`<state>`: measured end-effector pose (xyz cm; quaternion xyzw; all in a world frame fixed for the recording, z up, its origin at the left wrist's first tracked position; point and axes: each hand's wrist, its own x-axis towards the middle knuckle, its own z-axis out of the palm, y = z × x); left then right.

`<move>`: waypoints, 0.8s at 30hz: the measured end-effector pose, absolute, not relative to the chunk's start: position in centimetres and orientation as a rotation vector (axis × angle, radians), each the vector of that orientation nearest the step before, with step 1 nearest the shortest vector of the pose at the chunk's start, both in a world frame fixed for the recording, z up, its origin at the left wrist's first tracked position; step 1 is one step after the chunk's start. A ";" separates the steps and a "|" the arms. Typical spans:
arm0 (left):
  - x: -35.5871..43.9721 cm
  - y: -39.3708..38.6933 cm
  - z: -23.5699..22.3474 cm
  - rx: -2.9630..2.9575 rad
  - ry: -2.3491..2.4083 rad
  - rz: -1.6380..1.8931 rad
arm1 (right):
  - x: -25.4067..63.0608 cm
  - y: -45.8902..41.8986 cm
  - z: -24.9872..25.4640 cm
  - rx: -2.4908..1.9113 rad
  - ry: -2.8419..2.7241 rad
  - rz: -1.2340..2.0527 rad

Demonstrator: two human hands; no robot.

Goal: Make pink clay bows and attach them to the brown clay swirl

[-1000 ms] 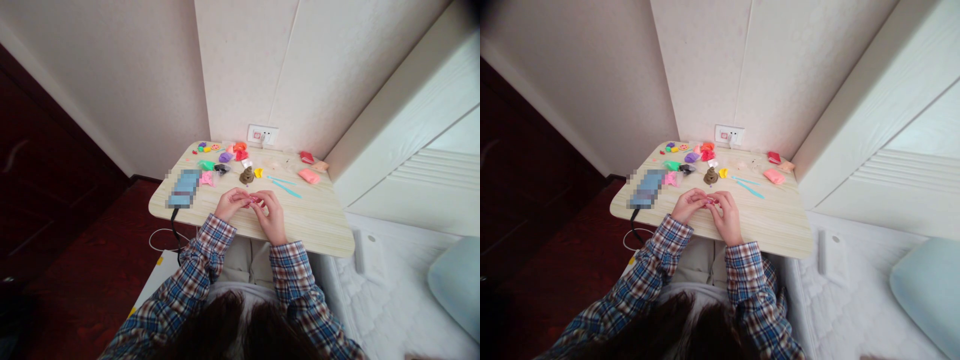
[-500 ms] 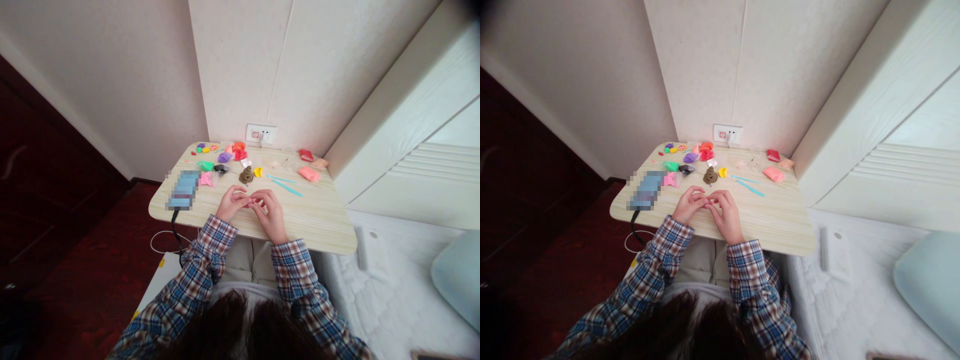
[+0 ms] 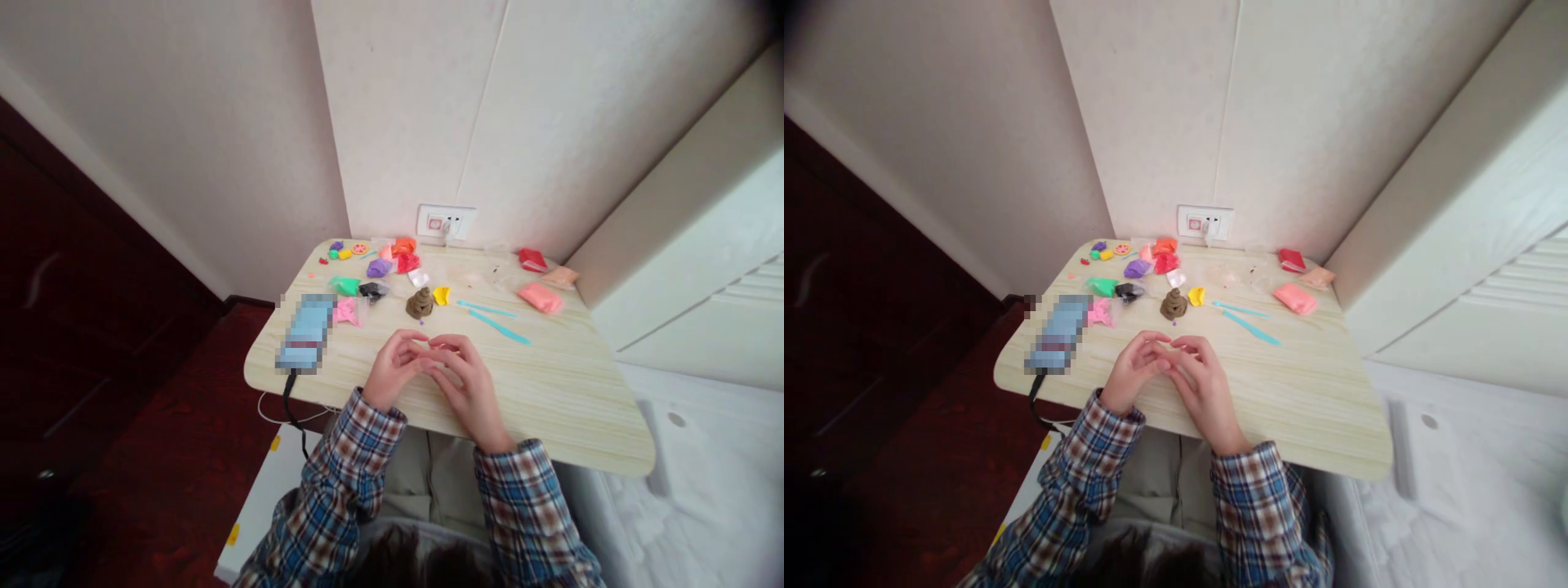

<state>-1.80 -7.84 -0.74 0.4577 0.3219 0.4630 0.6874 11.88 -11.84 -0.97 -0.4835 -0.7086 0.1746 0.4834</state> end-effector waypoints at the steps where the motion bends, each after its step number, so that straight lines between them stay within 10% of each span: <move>1: -1.8 -7.9 -0.6 1.018 0.720 1.026 | 11.9 -11.9 -0.9 -1.182 -1.724 0.428; 24: -2.3 -8.0 0.5 0.770 0.825 0.869 | 11.2 -10.9 0.1 -1.315 -1.553 0.513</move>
